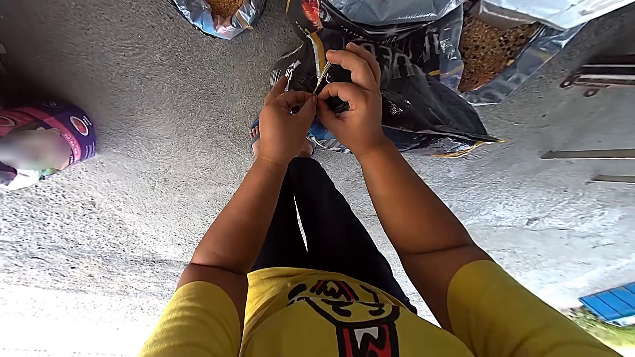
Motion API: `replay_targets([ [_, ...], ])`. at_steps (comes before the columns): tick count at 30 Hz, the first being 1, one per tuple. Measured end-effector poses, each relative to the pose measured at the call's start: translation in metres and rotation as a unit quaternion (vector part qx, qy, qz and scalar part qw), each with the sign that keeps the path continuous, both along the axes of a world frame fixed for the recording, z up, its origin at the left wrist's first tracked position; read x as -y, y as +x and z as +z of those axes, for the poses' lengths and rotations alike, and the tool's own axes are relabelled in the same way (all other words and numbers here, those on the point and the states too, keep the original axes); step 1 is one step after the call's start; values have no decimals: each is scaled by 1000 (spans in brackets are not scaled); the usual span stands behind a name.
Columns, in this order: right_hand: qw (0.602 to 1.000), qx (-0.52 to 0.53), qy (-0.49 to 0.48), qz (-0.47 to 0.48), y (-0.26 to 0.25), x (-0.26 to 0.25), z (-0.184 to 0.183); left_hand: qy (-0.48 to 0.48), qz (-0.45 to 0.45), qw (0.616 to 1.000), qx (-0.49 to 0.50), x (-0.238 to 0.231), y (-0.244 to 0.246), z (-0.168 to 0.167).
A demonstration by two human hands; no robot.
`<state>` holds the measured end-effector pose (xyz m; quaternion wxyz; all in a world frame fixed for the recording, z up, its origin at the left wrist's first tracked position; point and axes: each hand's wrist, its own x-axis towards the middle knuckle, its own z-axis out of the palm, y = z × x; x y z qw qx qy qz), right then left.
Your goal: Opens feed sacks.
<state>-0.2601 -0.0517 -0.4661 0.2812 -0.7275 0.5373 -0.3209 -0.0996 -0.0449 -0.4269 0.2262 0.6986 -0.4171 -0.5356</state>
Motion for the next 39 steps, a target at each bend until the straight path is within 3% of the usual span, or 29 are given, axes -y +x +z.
replay_targets([
  [9, 1000, 8, 9, 2, -1, -1, -2, -68, -7, 998, 6, -1, -4, -15],
  [16, 997, 38, 73, 8, -3, 0, 2, 5, 11, 997, -75, 5, 6, -18],
  [25, 999, 24, 45, 2, -3, -1, 1, -1, 6, 996, -86, 4, 8, -19],
  [33, 995, 80, 54, 9, -6, 2, 1, 11, 25, 996, -90, 4, 7, -20],
  [39, 997, 29, 64, 29, -6, 3, 4, 13, 23, 995, -92, 5, 8, -19],
])
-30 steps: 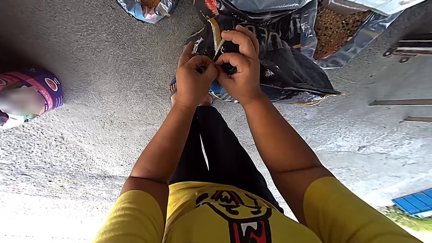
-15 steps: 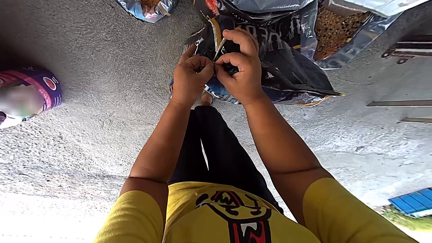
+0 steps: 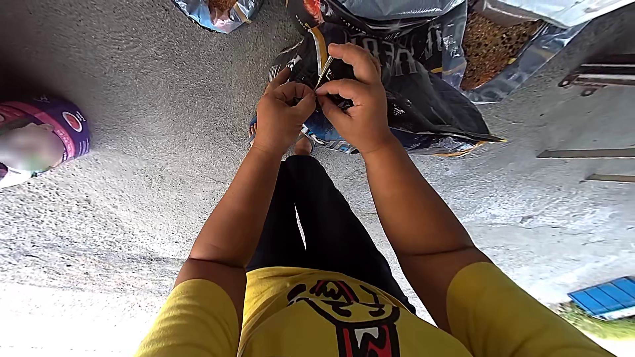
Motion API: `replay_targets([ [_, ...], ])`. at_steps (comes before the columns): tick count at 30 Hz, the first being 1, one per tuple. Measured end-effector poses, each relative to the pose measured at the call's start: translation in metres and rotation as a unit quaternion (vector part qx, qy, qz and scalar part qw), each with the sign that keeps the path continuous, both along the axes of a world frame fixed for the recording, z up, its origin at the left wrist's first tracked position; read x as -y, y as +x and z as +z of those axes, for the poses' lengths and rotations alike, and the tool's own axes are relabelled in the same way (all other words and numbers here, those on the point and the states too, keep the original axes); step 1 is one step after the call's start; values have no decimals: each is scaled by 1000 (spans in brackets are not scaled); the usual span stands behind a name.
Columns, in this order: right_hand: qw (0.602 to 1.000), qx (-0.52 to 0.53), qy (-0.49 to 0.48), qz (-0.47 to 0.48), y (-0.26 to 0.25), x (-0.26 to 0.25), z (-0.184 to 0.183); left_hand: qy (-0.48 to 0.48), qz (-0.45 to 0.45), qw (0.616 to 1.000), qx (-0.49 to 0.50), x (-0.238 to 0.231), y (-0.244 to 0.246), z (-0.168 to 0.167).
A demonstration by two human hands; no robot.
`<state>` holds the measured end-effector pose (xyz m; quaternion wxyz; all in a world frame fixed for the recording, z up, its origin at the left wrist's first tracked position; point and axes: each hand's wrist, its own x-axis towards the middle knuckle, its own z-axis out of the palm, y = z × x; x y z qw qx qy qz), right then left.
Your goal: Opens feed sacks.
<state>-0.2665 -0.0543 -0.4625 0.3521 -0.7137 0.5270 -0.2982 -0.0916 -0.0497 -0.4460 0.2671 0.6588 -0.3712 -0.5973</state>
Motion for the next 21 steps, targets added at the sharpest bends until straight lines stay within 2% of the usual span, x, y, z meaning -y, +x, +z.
replay_targets([
  [12, 994, 71, 75, -31, -1, 3, 6, -11, -7, 1000, -8, -1, 1, 1],
  [16, 991, 85, 90, -44, -1, 4, 7, -14, 15, 1000, -19, -3, -1, 3],
  [19, 990, 80, 102, -53, -1, 3, 8, -49, -9, 999, 23, -8, -1, 4],
  [21, 990, 74, 104, -56, 0, 3, 8, -114, -31, 989, 87, -14, -4, 4],
])
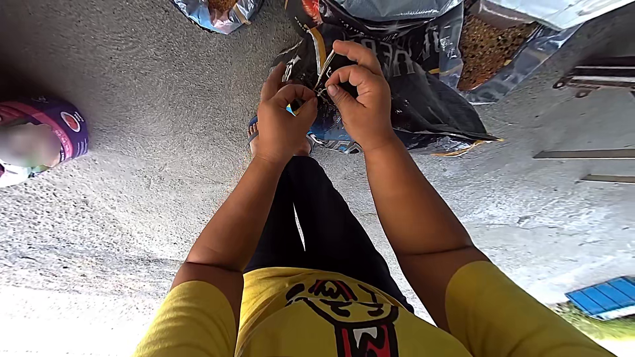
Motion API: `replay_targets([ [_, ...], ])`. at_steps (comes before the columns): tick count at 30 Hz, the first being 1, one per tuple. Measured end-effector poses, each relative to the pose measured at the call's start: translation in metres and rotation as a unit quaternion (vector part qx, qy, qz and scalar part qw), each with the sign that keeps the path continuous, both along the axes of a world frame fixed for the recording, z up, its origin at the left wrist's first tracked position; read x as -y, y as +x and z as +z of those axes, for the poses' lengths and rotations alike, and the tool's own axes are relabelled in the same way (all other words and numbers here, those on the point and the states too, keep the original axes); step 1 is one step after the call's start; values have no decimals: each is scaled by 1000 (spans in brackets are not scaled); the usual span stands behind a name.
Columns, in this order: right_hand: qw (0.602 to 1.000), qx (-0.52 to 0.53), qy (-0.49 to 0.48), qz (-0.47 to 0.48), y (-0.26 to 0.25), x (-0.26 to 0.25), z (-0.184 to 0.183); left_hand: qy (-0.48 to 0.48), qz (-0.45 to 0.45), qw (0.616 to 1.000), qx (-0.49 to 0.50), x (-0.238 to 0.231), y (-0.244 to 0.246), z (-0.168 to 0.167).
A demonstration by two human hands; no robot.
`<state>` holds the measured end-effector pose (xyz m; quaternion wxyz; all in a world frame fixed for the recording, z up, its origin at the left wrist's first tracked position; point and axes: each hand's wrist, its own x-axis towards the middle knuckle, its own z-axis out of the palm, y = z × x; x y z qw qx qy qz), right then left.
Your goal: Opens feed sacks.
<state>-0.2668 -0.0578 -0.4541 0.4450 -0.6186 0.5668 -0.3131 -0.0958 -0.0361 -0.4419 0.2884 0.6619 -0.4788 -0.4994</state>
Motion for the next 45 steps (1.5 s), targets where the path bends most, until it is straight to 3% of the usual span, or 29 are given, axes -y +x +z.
replay_targets([
  [7, 999, -37, -10, 5, -1, 1, -3, -232, -27, 961, 151, -9, -13, -7],
  [16, 998, -61, -6, 7, 1, 2, -2, -226, -41, 948, 221, -6, -16, -9],
  [24, 997, -70, -12, 10, 3, 2, -2, -239, -74, 911, 327, 0, -26, -5],
  [28, 998, -63, -15, 3, 3, 1, -3, -209, -80, 925, 308, 2, -24, -1],
  [34, 998, -62, -5, -2, 4, 0, -3, -132, -63, 968, 203, 1, -12, -1],
  [39, 998, -70, -3, 2, 3, -1, -5, -221, -20, 957, 188, -14, -9, -61],
  [41, 997, -72, -4, 4, 3, -1, -4, -199, -18, 964, 173, -13, -9, -53],
  [45, 997, -72, -5, 5, 3, 0, -2, -65, -19, 992, 104, -1, -6, -1],
])
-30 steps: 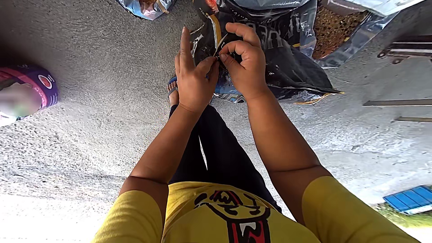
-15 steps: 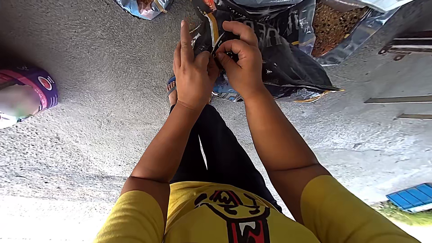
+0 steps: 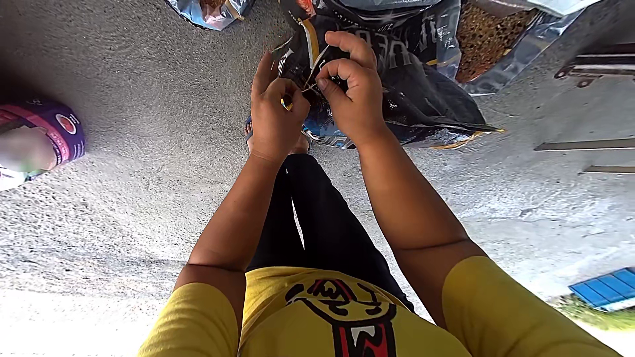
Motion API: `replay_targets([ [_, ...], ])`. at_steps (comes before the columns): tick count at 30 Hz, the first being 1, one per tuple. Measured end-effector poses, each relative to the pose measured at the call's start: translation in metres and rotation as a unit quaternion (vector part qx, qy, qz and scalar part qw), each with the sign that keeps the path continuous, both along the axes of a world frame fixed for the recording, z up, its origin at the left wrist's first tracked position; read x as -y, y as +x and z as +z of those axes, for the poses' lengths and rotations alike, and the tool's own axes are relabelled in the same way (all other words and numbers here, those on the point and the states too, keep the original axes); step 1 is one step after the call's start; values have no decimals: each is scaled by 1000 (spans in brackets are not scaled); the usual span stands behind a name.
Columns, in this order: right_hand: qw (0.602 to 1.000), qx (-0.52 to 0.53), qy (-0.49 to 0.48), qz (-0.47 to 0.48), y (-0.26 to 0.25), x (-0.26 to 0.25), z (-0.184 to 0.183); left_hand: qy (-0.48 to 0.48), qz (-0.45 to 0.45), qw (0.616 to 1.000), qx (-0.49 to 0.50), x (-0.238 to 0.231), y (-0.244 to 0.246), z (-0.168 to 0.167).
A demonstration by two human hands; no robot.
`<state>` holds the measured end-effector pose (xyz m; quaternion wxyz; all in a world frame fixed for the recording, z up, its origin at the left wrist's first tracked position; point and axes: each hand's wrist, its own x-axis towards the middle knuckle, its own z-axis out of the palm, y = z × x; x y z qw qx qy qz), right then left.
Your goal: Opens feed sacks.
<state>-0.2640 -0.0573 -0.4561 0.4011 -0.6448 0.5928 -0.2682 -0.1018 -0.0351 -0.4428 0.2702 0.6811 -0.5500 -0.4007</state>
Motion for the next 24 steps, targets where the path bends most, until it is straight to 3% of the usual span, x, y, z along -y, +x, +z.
replay_targets([
  [7, 1000, -6, -28, 4, 0, -3, 3, 82, 90, 979, -165, -6, 7, 0],
  [12, 995, 2, -88, -51, -3, -19, 5, -10, 52, 977, -205, -20, 2, -9],
  [17, 987, -13, -135, -87, -9, -34, 17, -2, 94, 963, -251, -24, 1, -14],
  [22, 990, -46, -122, -46, -5, -19, 32, -12, 81, 887, -454, -28, -7, -13],
  [24, 991, -75, -114, -10, -1, 1, 44, 0, 79, 867, -493, -28, -13, -13],
])
